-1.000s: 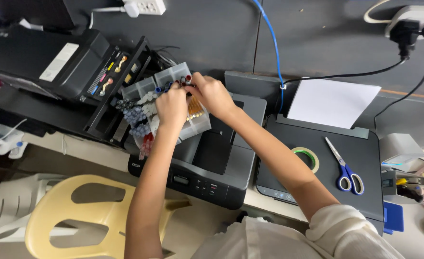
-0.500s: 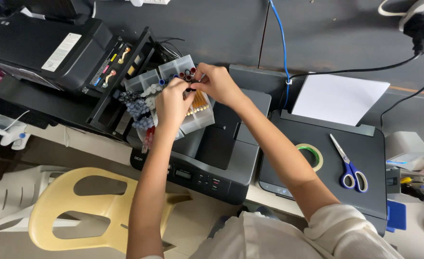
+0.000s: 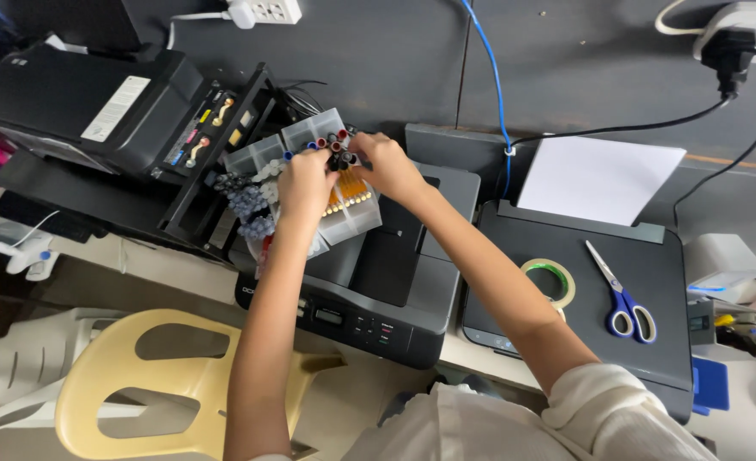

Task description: The person organizes various office supplies on a desk, including photo paper, copy paper, and a black plastic bag. They handle a roll of tape and a pair of scissors, placing them on a printer. The person also sorts through a container of markers and places them into a holder.

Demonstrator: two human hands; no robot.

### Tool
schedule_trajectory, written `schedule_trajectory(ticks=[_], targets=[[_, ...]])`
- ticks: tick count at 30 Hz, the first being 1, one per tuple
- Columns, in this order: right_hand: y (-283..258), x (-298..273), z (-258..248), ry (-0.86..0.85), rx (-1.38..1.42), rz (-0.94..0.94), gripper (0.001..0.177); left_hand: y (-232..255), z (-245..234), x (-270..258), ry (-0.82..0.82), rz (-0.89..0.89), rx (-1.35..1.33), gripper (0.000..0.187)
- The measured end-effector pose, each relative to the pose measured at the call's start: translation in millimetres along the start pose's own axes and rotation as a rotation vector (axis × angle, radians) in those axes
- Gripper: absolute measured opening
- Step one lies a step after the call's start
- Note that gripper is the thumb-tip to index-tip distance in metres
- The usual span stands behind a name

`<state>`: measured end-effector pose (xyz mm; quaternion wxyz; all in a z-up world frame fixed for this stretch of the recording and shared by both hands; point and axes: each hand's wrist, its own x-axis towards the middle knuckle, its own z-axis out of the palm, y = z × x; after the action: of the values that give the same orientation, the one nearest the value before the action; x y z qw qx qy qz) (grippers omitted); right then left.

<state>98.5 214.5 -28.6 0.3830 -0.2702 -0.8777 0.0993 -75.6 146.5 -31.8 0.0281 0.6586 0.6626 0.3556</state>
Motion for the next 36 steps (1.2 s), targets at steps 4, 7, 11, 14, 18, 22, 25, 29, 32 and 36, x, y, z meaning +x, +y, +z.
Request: schedule_trajectory(ticks=[4, 7, 11, 14, 18, 22, 25, 29, 32, 36], targets=[[11.8, 4.4, 7.9, -0.109, 0.042, 0.098, 0.030, -3.4, 6.0, 6.8, 0.015, 0.067, 0.056, 0.029], [17.3, 5.7, 16.3, -0.012, 0.016, -0.001, 0.021, -8.4, 16.6, 10.4, -0.005, 0.058, 0.089, 0.028], [29.7, 9.0, 22.9, -0.079, -0.143, -0.023, 0.019, -15.2, 27.4, 8.8, 0.015, 0.130, 0.041, 0.025], [34.4, 14.3, 21.4, -0.123, -0.115, 0.016, 0.018, -12.1, 21.2, 5.8, 0.044, 0.144, 0.005, 0.022], [30.5, 9.9, 23.1, -0.117, -0.096, -0.075, 0.024, -4.9, 14.3, 2.3, 0.041, 0.131, -0.024, 0.024], [18.3, 3.8, 23.4, -0.099, -0.228, -0.032, 0.020, -5.4, 10.5, 1.3, 0.041, 0.126, -0.063, 0.026], [3.7, -1.4, 15.4, -0.027, -0.206, -0.101, 0.021, -6.2, 8.8, -2.5, 0.071, 0.184, -0.108, 0.029], [-3.9, -5.2, 3.1, -0.023, -0.080, -0.022, 0.026, -1.3, 7.8, -5.2, 0.111, 0.191, -0.118, 0.032], [-9.6, -12.5, -1.2, 0.005, 0.007, -0.021, 0.027, 6.0, 1.5, -11.0, 0.132, 0.176, -0.139, 0.034], [-21.5, -21.7, -7.7, 0.144, 0.034, -0.153, 0.029, 20.6, -18.2, -18.2, 0.089, 0.125, -0.210, 0.033]])
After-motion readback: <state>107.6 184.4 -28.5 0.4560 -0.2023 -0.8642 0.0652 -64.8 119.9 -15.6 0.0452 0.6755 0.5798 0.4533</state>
